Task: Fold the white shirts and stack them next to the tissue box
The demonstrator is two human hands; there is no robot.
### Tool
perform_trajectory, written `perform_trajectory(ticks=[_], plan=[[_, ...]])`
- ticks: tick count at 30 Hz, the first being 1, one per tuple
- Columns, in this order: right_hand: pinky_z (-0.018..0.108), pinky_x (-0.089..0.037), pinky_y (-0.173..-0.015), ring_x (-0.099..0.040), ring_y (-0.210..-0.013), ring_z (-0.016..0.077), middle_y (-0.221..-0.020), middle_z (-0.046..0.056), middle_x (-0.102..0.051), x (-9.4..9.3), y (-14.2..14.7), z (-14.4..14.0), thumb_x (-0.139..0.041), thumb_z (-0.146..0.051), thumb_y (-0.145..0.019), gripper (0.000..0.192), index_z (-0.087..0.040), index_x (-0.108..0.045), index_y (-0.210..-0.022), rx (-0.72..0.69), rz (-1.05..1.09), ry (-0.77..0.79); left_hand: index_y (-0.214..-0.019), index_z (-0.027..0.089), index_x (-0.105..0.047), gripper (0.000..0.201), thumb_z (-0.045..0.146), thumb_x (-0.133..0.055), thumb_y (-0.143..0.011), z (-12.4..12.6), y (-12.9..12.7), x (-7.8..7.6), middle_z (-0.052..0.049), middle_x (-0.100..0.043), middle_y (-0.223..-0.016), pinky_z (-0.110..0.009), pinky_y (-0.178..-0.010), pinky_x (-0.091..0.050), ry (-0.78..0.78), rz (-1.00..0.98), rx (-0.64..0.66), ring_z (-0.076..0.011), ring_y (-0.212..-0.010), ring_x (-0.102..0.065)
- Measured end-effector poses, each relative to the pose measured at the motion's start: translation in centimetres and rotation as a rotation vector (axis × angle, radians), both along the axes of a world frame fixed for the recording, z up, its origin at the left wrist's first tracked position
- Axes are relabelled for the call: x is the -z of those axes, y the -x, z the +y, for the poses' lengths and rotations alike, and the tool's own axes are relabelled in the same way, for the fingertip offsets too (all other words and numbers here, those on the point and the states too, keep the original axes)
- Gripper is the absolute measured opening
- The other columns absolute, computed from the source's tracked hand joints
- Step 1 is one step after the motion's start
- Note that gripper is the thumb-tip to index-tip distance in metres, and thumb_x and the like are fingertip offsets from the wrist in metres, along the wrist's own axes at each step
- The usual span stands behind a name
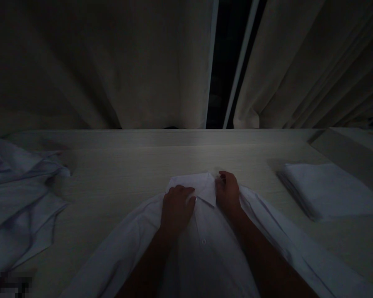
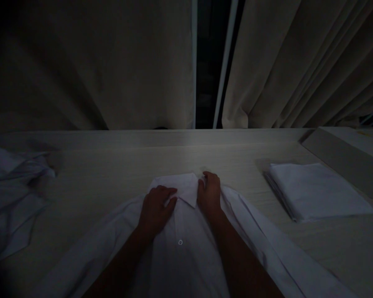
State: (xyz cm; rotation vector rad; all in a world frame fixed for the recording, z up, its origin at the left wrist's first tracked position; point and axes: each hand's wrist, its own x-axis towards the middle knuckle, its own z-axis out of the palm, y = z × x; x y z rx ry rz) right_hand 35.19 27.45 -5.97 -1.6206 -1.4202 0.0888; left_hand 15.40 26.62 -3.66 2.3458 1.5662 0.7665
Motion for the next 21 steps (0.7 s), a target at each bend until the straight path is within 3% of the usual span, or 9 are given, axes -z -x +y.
perform_trajectory(ticks=[3, 6, 8, 11, 13, 17, 21], plan=[[0.043, -0.04, -0.092, -0.053, -0.101, 0.0277, -0.107, 0.015, -0.064, -0.2, 0.0, 0.2, -0.042, -0.03, -0.094, 0.036, -0.013, -0.062, -0.118, -0.012, -0.057, 0.05, -0.109, 0.027, -0.069, 0.028, 0.03, -0.049, -0.089, -0.4, -0.4, -0.6, -0.005, -0.065, -0.121, -0.044, -0.093, -0.039, -0.013, 0.016, 0.122, -0.0255, -0.11, -0.054], [0.043, -0.038, -0.089, -0.055, -0.095, 0.0273, -0.096, 0.012, -0.068, -0.5, 0.1, 0.2, -0.047, -0.037, -0.093, 0.033, -0.018, -0.07, -0.108, -0.061, -0.096, 0.137, -0.094, 0.025, -0.071, 0.027, 0.032, -0.046, -0.092, -0.6, -0.6, -1.0, -0.004, -0.068, -0.115, -0.045, -0.096, -0.038, -0.005, -0.017, 0.174, -0.0248, -0.11, -0.055], [0.04, -0.04, -0.086, -0.056, -0.09, 0.0253, -0.091, 0.009, -0.068, -0.6, 0.0, 0.2, -0.054, -0.04, -0.089, 0.028, -0.02, -0.071, -0.098, -0.076, -0.003, 0.139, -0.094, 0.023, -0.07, 0.029, 0.034, -0.044, -0.092, -0.2, -0.2, -0.9, -0.006, -0.068, -0.117, -0.047, -0.101, -0.036, -0.061, -0.08, 0.059, -0.0256, -0.115, -0.054], [0.032, -0.043, -0.074, -0.057, -0.078, 0.0199, -0.079, 0.003, -0.065, -0.6, -0.4, 0.1, -0.06, -0.04, -0.083, 0.021, -0.02, -0.066, -0.084, -0.121, 0.318, 0.094, -0.111, 0.019, -0.065, 0.034, 0.035, -0.044, -0.091, 0.9, 1.3, -0.2, -0.012, -0.06, -0.13, -0.048, -0.107, -0.033, -0.168, -0.213, -0.262, -0.0272, -0.126, -0.048], [0.027, -0.041, -0.062, -0.054, -0.066, 0.0157, -0.069, -0.001, -0.06, -0.7, -0.6, 0.0, -0.063, -0.039, -0.081, 0.02, -0.02, -0.061, -0.078, -0.188, 0.561, 0.084, -0.123, 0.016, -0.058, 0.041, 0.037, -0.045, -0.09, 1.7, 2.4, 0.3, -0.014, -0.062, -0.125, -0.045, -0.104, -0.038, -0.103, -0.305, -0.383, -0.0259, -0.119, -0.055], [0.023, -0.034, -0.051, -0.048, -0.053, 0.0112, -0.062, -0.005, -0.057, -1.0, -0.6, -0.1, -0.071, -0.037, -0.074, 0.022, -0.021, -0.058, -0.082, -0.286, 0.873, 0.071, -0.124, 0.023, -0.059, 0.044, 0.044, -0.053, -0.086, 2.4, 3.5, 0.7, -0.008, -0.07, -0.105, -0.039, -0.091, -0.047, 0.118, -0.386, -0.387, -0.0215, -0.093, -0.066], [0.024, -0.037, -0.054, -0.051, -0.055, 0.0116, -0.07, -0.004, -0.063, -1.2, -0.4, 0.1, -0.072, -0.035, -0.074, 0.036, -0.022, -0.059, -0.104, -0.305, 0.913, 0.02, -0.103, 0.023, -0.07, 0.036, 0.049, -0.056, -0.083, 2.3, 3.5, 0.7, -0.006, -0.071, -0.098, -0.036, -0.085, -0.047, 0.18, -0.416, -0.383, -0.0209, -0.089, -0.065]])
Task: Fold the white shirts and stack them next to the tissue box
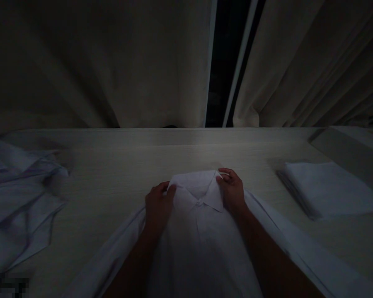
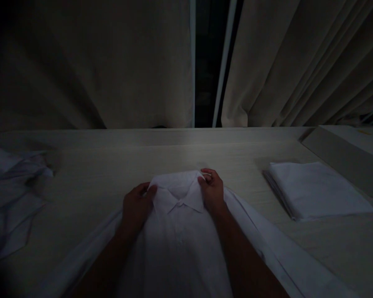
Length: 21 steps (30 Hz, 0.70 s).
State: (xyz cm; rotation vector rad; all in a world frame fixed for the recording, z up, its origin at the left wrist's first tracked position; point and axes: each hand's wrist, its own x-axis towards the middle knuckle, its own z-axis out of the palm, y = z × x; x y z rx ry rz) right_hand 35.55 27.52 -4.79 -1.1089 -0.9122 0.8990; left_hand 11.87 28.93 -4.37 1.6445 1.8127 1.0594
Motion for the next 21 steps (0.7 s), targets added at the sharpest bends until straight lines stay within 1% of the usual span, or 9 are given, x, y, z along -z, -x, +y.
perform_trajectory(ticks=[2, 5, 7, 9, 11, 13, 15, 18, 21], plan=[[0.024, -0.037, -0.054, -0.05, -0.055, 0.0114, -0.069, -0.004, -0.062, 0.1, 0.2, 0.1, -0.072, -0.037, -0.075, 0.035, -0.021, -0.059, -0.104, 0.069, -0.065, -0.011, -0.097, 0.023, -0.07, 0.035, 0.051, -0.057, -0.083, -0.1, 0.0, 0.0, -0.005, -0.072, -0.093, -0.034, -0.081, -0.047, 0.003, -0.073, -0.015, -0.0195, -0.084, -0.065], [0.024, -0.038, -0.056, -0.05, -0.058, 0.0122, -0.067, -0.004, -0.059, 0.2, 0.4, 0.0, -0.068, -0.042, -0.079, 0.032, -0.019, -0.061, -0.1, 0.219, -0.193, -0.004, -0.095, 0.023, -0.069, 0.033, 0.051, -0.056, -0.083, -0.2, -0.1, 0.0, -0.002, -0.071, -0.086, -0.03, -0.072, -0.046, -0.014, -0.177, -0.03, -0.017, -0.077, -0.063], [0.026, -0.04, -0.06, -0.052, -0.062, 0.0139, -0.068, -0.002, -0.059, 0.2, 0.3, -0.1, -0.059, -0.044, -0.085, 0.029, -0.018, -0.062, -0.099, 0.307, -0.278, 0.009, -0.094, 0.022, -0.068, 0.032, 0.049, -0.055, -0.084, -0.3, -0.1, -0.1, -0.001, -0.07, -0.082, -0.027, -0.068, -0.044, -0.028, -0.207, -0.04, -0.0159, -0.073, -0.061], [0.028, -0.042, -0.066, -0.055, -0.069, 0.0163, -0.073, 0.001, -0.062, 0.1, -0.1, -0.3, -0.047, -0.04, -0.091, 0.03, -0.017, -0.064, -0.101, 0.351, -0.408, 0.037, -0.093, 0.021, -0.067, 0.031, 0.048, -0.054, -0.085, -0.4, -0.2, -0.3, 0.0, -0.069, -0.081, -0.026, -0.066, -0.043, -0.051, -0.218, -0.036, -0.0153, -0.073, -0.06], [0.033, -0.041, -0.076, -0.058, -0.08, 0.0198, -0.081, 0.005, -0.066, -0.1, -0.7, -0.4, -0.043, -0.031, -0.09, 0.029, -0.018, -0.067, -0.101, 0.323, -0.644, 0.085, -0.094, 0.021, -0.066, 0.029, 0.047, -0.055, -0.085, -0.5, -0.2, -0.3, 0.0, -0.068, -0.081, -0.026, -0.067, -0.043, -0.07, -0.217, -0.021, -0.0149, -0.073, -0.06], [0.039, -0.037, -0.085, -0.056, -0.091, 0.0241, -0.088, 0.008, -0.068, -0.2, -1.3, -0.5, -0.047, -0.024, -0.084, 0.028, -0.019, -0.071, -0.095, 0.264, -0.93, 0.147, -0.095, 0.022, -0.066, 0.028, 0.045, -0.055, -0.085, -0.4, -0.2, -0.3, 0.0, -0.069, -0.082, -0.026, -0.068, -0.044, -0.084, -0.207, -0.011, -0.015, -0.075, -0.061], [0.043, -0.034, -0.088, -0.054, -0.094, 0.0269, -0.088, 0.009, -0.068, -0.4, -2.0, -0.5, -0.052, -0.021, -0.078, 0.023, -0.019, -0.073, -0.087, 0.221, -1.137, 0.203, -0.095, 0.022, -0.066, 0.026, 0.044, -0.055, -0.085, -0.4, -0.2, -0.2, 0.0, -0.069, -0.084, -0.026, -0.069, -0.044, -0.097, -0.194, -0.014, -0.0153, -0.076, -0.062], [0.043, -0.034, -0.088, -0.054, -0.089, 0.0259, -0.081, 0.008, -0.067, -0.4, -2.8, -0.6, -0.056, -0.022, -0.072, 0.015, -0.019, -0.071, -0.077, 0.166, -1.221, 0.23, -0.097, 0.023, -0.066, 0.025, 0.043, -0.056, -0.085, -0.3, -0.3, -0.2, 0.0, -0.07, -0.087, -0.026, -0.071, -0.045, -0.113, -0.189, -0.009, -0.0157, -0.078, -0.063], [0.037, -0.037, -0.085, -0.056, -0.086, 0.0229, -0.079, 0.006, -0.067, -0.2, -3.3, -0.6, -0.056, -0.022, -0.071, 0.012, -0.02, -0.068, -0.072, 0.139, -1.126, 0.169, -0.096, 0.023, -0.065, 0.024, 0.042, -0.056, -0.085, -0.3, -0.3, -0.2, 0.0, -0.07, -0.088, -0.027, -0.072, -0.046, -0.12, -0.179, -0.024, -0.0158, -0.078, -0.063]])
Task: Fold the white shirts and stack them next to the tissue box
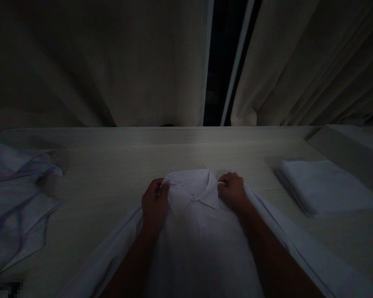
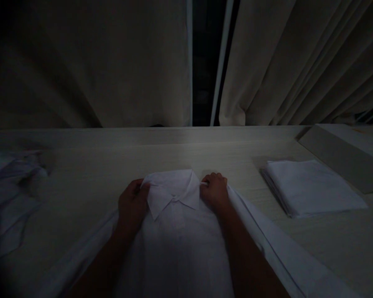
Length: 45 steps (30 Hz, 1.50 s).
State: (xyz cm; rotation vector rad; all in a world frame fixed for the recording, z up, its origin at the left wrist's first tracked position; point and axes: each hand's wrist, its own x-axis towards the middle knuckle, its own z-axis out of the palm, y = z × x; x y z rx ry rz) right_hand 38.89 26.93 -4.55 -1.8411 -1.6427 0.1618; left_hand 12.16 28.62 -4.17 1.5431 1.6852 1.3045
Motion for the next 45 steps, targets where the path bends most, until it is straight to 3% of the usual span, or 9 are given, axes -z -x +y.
perform_trajectory(ticks=[6, 12, 15, 19, 25, 32, 36, 40, 45], plan=[[0.026, -0.041, -0.067, -0.06, -0.071, 0.0171, -0.075, 0.001, -0.067, 0.4, -0.3, 0.0, -0.05, -0.026, -0.079, 0.016, -0.021, -0.065, -0.082, -0.002, 0.306, -0.059, -0.097, 0.023, -0.065, 0.024, 0.041, -0.054, -0.085, 0.2, 0.1, 0.3, -0.002, -0.07, -0.088, -0.03, -0.074, -0.046, 0.037, 0.124, 0.008, -0.0181, -0.08, -0.063], [0.027, -0.042, -0.07, -0.061, -0.072, 0.0179, -0.078, 0.003, -0.069, 0.8, -0.2, 0.3, -0.052, -0.03, -0.083, 0.017, -0.021, -0.067, -0.086, 0.003, 0.167, -0.043, -0.111, 0.022, -0.061, 0.036, 0.017, -0.045, -0.08, 0.3, 0.1, 0.6, -0.006, -0.07, -0.101, -0.033, -0.083, -0.047, 0.046, 0.29, -0.003, -0.0203, -0.094, -0.063], [0.028, -0.041, -0.075, -0.06, -0.078, 0.0186, -0.082, 0.005, -0.067, 0.8, -0.2, 0.4, -0.052, -0.027, -0.084, 0.018, -0.019, -0.067, -0.083, 0.038, 0.066, -0.075, -0.112, 0.022, -0.062, 0.045, 0.01, -0.044, -0.073, 0.4, 0.6, 0.2, -0.008, -0.069, -0.105, -0.039, -0.088, -0.045, 0.052, 0.54, 0.028, -0.0245, -0.101, -0.061], [0.03, -0.04, -0.079, -0.057, -0.084, 0.0196, -0.086, 0.008, -0.064, 0.7, -0.2, 0.3, -0.051, -0.026, -0.085, 0.02, -0.018, -0.069, -0.085, 0.103, -0.027, -0.078, -0.095, 0.022, -0.066, 0.025, 0.025, -0.049, -0.078, 0.9, 2.3, -1.1, -0.012, -0.068, -0.099, -0.042, -0.079, -0.044, 0.163, 0.867, 0.12, -0.0291, -0.092, -0.061], [0.031, -0.04, -0.08, -0.056, -0.084, 0.0197, -0.087, 0.008, -0.063, 0.7, -0.3, 0.4, -0.05, -0.023, -0.086, 0.022, -0.018, -0.071, -0.087, 0.088, -0.046, -0.02, -0.073, 0.022, -0.062, 0.024, 0.046, -0.058, -0.072, 1.9, 5.2, -2.3, -0.006, -0.069, -0.08, -0.03, -0.063, -0.039, 0.427, 0.748, 0.403, -0.0197, -0.071, -0.061], [0.03, -0.04, -0.076, -0.057, -0.08, 0.019, -0.084, 0.007, -0.063, 0.9, -0.3, 0.6, -0.053, -0.023, -0.084, 0.018, -0.019, -0.071, -0.083, 0.098, -0.027, -0.022, -0.072, 0.023, -0.061, 0.021, 0.043, -0.062, -0.068, 2.6, 6.0, -1.4, -0.002, -0.065, -0.07, -0.028, -0.058, -0.038, 0.381, 0.547, 0.298, -0.0164, -0.064, -0.058], [0.03, -0.041, -0.075, -0.058, -0.079, 0.0191, -0.083, 0.007, -0.064, 0.8, -0.2, 0.5, -0.053, -0.023, -0.084, 0.018, -0.019, -0.07, -0.083, 0.099, -0.015, -0.033, -0.072, 0.023, -0.061, 0.018, 0.041, -0.063, -0.069, 2.2, 5.4, -1.2, -0.002, -0.064, -0.069, -0.029, -0.057, -0.037, 0.386, 0.537, 0.153, -0.0172, -0.063, -0.058], [0.03, -0.041, -0.076, -0.058, -0.079, 0.0189, -0.084, 0.006, -0.064, 0.8, -0.2, 0.4, -0.053, -0.023, -0.084, 0.017, -0.019, -0.069, -0.082, 0.083, -0.006, -0.043, -0.085, 0.025, -0.065, 0.018, 0.04, -0.057, -0.078, 1.4, 4.2, -1.3, -0.004, -0.069, -0.086, -0.031, -0.063, -0.039, 0.254, 0.614, 0.04, -0.0205, -0.075, -0.061], [0.03, -0.04, -0.076, -0.058, -0.08, 0.0187, -0.085, 0.006, -0.064, 0.7, -0.2, 0.3, -0.052, -0.024, -0.085, 0.018, -0.019, -0.069, -0.084, 0.081, -0.003, -0.05, -0.089, 0.024, -0.063, 0.025, 0.038, -0.043, -0.09, 0.7, 3.3, -1.1, -0.007, -0.067, -0.094, -0.034, -0.07, -0.041, 0.141, 0.786, 0.027, -0.022, -0.083, -0.061]])
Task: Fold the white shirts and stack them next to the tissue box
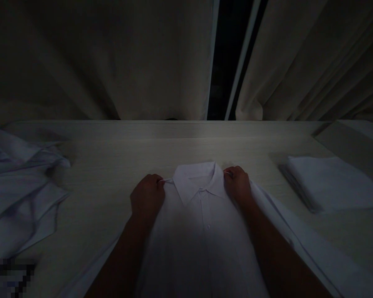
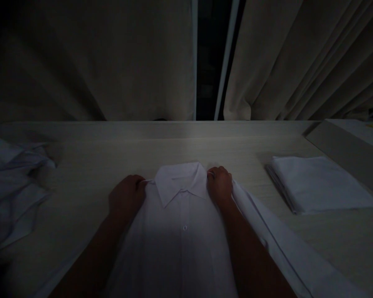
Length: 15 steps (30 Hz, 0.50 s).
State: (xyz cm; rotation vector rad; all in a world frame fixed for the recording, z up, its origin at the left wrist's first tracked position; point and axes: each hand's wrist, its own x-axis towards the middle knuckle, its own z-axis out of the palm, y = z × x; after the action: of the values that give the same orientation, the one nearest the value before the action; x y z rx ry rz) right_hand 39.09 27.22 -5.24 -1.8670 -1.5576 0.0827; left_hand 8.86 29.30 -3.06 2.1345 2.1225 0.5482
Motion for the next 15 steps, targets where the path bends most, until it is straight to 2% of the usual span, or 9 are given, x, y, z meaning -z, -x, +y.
perform_trajectory(ticks=[8, 12, 15], plan=[[0.031, -0.038, -0.079, -0.058, -0.082, 0.0187, -0.091, 0.007, -0.066, 0.1, -0.1, 0.0, -0.051, -0.026, -0.088, 0.018, -0.019, -0.067, -0.087, 0.008, -0.049, 0.04, -0.093, 0.022, -0.061, 0.024, 0.036, -0.041, -0.092, 0.5, 0.3, 1.0, -0.007, -0.066, -0.099, -0.033, -0.074, -0.042, -0.069, -0.009, 0.035, -0.021, -0.086, -0.061], [0.032, -0.035, -0.081, -0.057, -0.083, 0.0194, -0.091, 0.007, -0.067, 0.1, 0.1, 0.2, -0.049, -0.025, -0.089, 0.017, -0.018, -0.065, -0.087, 0.029, -0.093, 0.071, -0.092, 0.022, -0.062, 0.025, 0.038, -0.043, -0.09, 1.1, 0.3, 1.0, -0.007, -0.067, -0.099, -0.033, -0.075, -0.043, -0.036, -0.066, 0.026, -0.0213, -0.088, -0.062], [0.034, -0.035, -0.085, -0.057, -0.087, 0.021, -0.092, 0.01, -0.066, -0.6, 0.4, 0.3, -0.049, -0.023, -0.088, 0.018, -0.016, -0.065, -0.089, 0.026, -0.107, 0.109, -0.096, 0.022, -0.063, 0.028, 0.04, -0.042, -0.091, 1.0, 0.1, 0.7, -0.008, -0.068, -0.101, -0.033, -0.076, -0.044, 0.002, -0.074, -0.006, -0.0215, -0.089, -0.062]])
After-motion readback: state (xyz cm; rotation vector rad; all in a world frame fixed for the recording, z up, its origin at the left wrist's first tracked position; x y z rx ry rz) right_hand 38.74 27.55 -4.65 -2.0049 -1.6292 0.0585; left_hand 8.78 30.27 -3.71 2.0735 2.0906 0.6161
